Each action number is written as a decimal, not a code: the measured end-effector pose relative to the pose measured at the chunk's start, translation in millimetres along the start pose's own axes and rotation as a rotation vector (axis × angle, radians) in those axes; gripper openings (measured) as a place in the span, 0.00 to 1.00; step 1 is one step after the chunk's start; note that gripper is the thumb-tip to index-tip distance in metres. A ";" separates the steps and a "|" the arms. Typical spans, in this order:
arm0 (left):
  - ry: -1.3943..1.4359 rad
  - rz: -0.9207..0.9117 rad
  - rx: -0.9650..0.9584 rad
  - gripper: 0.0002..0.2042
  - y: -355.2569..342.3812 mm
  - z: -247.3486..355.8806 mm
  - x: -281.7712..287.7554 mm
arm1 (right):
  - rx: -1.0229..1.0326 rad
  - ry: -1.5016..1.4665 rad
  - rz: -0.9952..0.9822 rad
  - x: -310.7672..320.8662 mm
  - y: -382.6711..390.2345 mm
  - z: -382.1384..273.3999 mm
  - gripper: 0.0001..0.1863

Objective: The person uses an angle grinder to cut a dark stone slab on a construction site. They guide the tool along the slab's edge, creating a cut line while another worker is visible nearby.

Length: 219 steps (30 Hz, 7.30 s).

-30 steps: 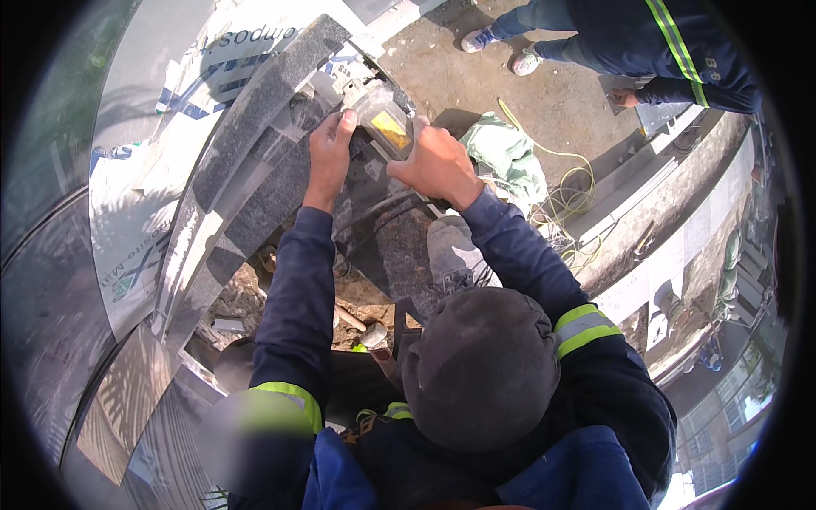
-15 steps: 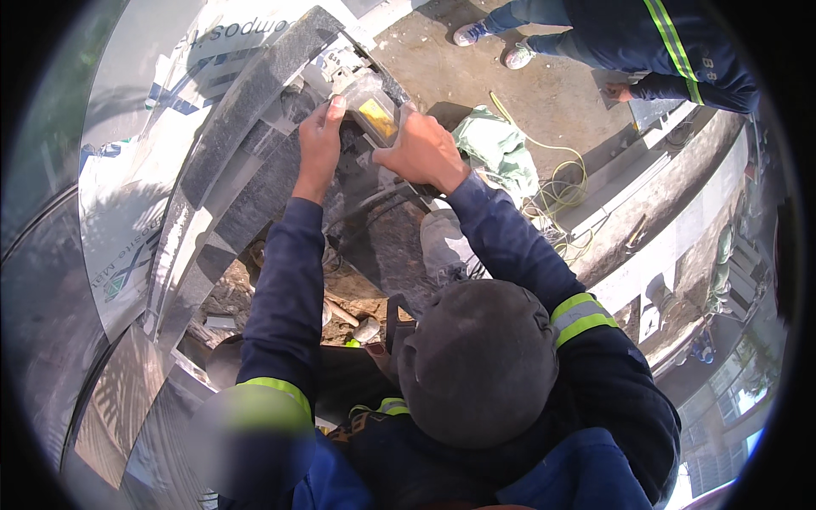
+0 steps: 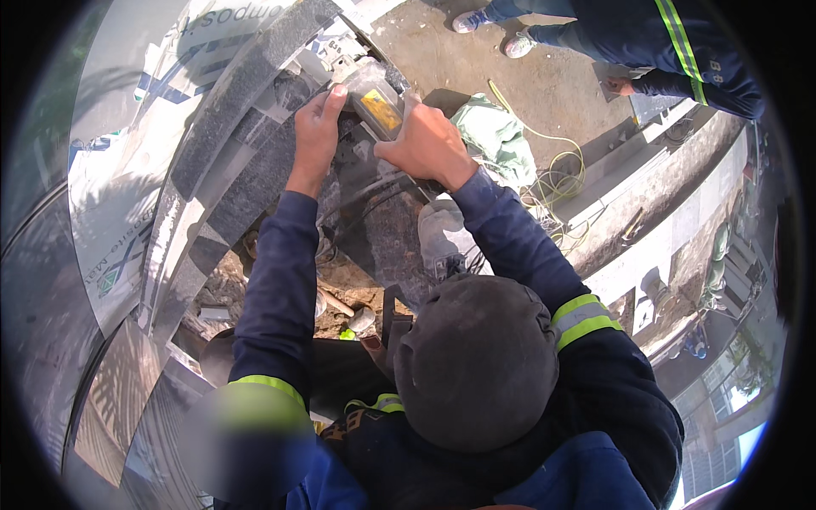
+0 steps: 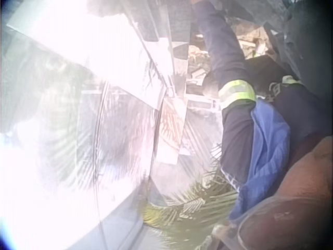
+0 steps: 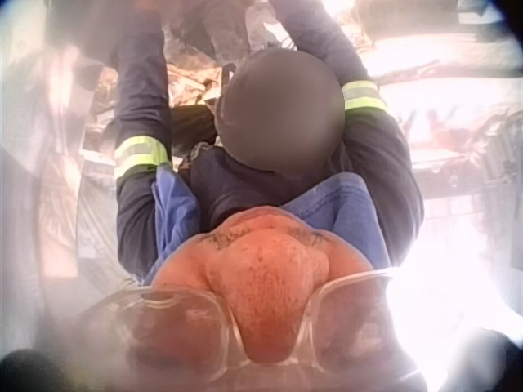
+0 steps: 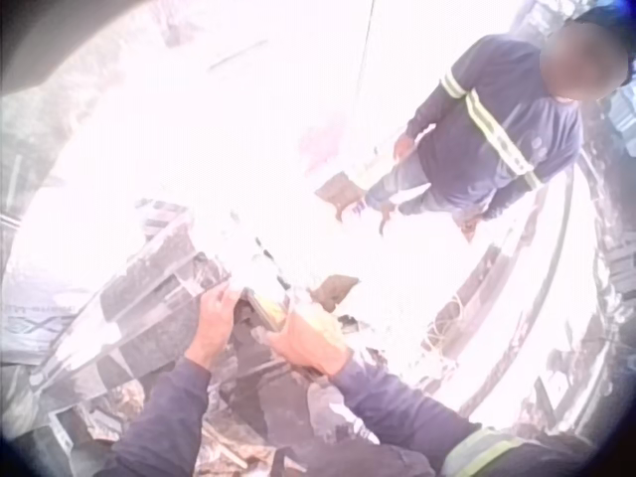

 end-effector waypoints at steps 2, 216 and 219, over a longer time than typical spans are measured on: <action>0.016 -0.012 0.038 0.25 -3.0 -1.6 0.6 | 0.002 0.007 -0.015 0.0 -5.3 0.1 0.39; -0.307 -0.482 0.119 0.27 3.3 16.3 -3.0 | -0.037 0.011 -0.078 -5.1 52.9 18.8 0.34; -0.351 -0.476 0.124 0.27 -3.0 15.6 0.7 | 0.015 -0.026 -0.068 -7.2 41.6 17.4 0.39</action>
Point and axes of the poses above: each hand's wrist, its own y-axis away from the middle knuckle, its own x-axis out of the back of the hand, z = x × y, the point moved 6 cm from there along -y, towards the middle knuckle, and after that the axes turned 2 degrees about -z, right-handed, at the moved point
